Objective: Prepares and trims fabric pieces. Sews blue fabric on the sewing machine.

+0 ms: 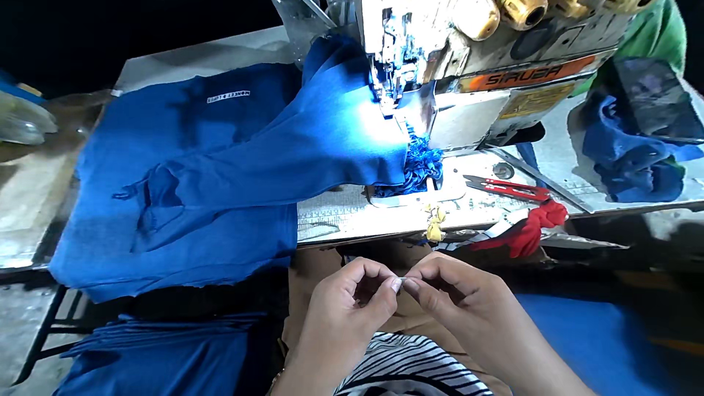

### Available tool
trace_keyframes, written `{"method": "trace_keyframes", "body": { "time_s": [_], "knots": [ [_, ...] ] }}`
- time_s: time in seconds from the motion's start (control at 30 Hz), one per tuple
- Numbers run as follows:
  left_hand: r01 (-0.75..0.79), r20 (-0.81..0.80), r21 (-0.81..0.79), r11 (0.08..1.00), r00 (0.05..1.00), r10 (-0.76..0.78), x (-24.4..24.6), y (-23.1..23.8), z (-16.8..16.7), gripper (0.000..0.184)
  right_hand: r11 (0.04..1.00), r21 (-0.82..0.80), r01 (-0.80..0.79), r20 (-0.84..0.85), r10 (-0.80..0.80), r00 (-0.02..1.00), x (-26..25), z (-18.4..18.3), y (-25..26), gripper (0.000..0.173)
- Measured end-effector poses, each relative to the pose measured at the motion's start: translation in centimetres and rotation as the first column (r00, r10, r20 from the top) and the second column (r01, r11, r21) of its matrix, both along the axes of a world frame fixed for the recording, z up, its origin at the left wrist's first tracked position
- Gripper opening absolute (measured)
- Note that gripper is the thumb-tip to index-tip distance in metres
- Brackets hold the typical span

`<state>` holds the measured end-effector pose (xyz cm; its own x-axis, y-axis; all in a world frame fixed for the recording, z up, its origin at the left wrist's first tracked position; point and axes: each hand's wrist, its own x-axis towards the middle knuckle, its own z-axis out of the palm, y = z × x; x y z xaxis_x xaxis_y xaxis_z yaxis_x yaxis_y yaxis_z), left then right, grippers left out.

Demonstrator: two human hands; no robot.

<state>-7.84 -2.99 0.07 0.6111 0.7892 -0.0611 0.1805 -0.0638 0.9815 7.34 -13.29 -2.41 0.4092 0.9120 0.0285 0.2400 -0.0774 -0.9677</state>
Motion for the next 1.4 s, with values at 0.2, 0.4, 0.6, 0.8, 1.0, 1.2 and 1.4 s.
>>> {"method": "trace_keyframes", "body": {
  "time_s": [0.2, 0.4, 0.6, 0.8, 1.0, 1.2, 1.4],
  "knots": [
    [0.081, 0.095, -0.294, 0.952, 0.994, -0.056, -0.4, 0.7, -0.6, 0.012, 0.999, -0.027, 0.026, 0.004, -0.026, 1.0, 0.1, -0.1, 0.2, 0.01],
    [0.081, 0.061, -0.368, 0.926, 0.996, -0.063, -0.2, 1.2, 0.2, 0.01, 0.998, -0.049, 0.032, 0.0, -0.033, 0.999, 0.1, 0.1, 0.3, 0.01],
    [0.141, 0.049, -0.221, 0.965, 0.99, -0.133, -0.6, 1.2, -1.2, 0.012, 1.0, 0.005, 0.012, 0.042, -0.012, 0.999, -0.2, 0.0, 0.6, 0.013],
    [0.113, 0.05, 0.181, 0.977, 0.991, -0.124, -0.7, -0.3, 1.2, 0.012, 0.979, 0.2, 0.027, 0.185, -0.065, 0.981, -2.0, 2.6, 0.5, 0.02],
    [-0.188, 0.109, 0.435, 0.881, 0.982, 0.156, -5.4, 5.9, 4.3, 0.018, 0.95, 0.259, 0.176, 0.37, -0.266, 0.89, 1.3, 3.2, 5.1, 0.026],
    [-0.462, 0.245, 0.25, 0.851, 0.88, 0.406, -5.5, 11.9, 7.0, 0.018, 0.921, 0.098, 0.376, 0.145, -0.387, 0.911, 3.3, 1.8, 10.4, 0.038],
    [-0.085, 0.054, 0.357, 0.93, 0.996, 0.071, 1.6, 12.8, 7.2, 0.013, 0.937, -0.019, 0.35, -0.331, -0.336, 0.882, 3.7, 2.4, 9.8, 0.021]
  ]
}}
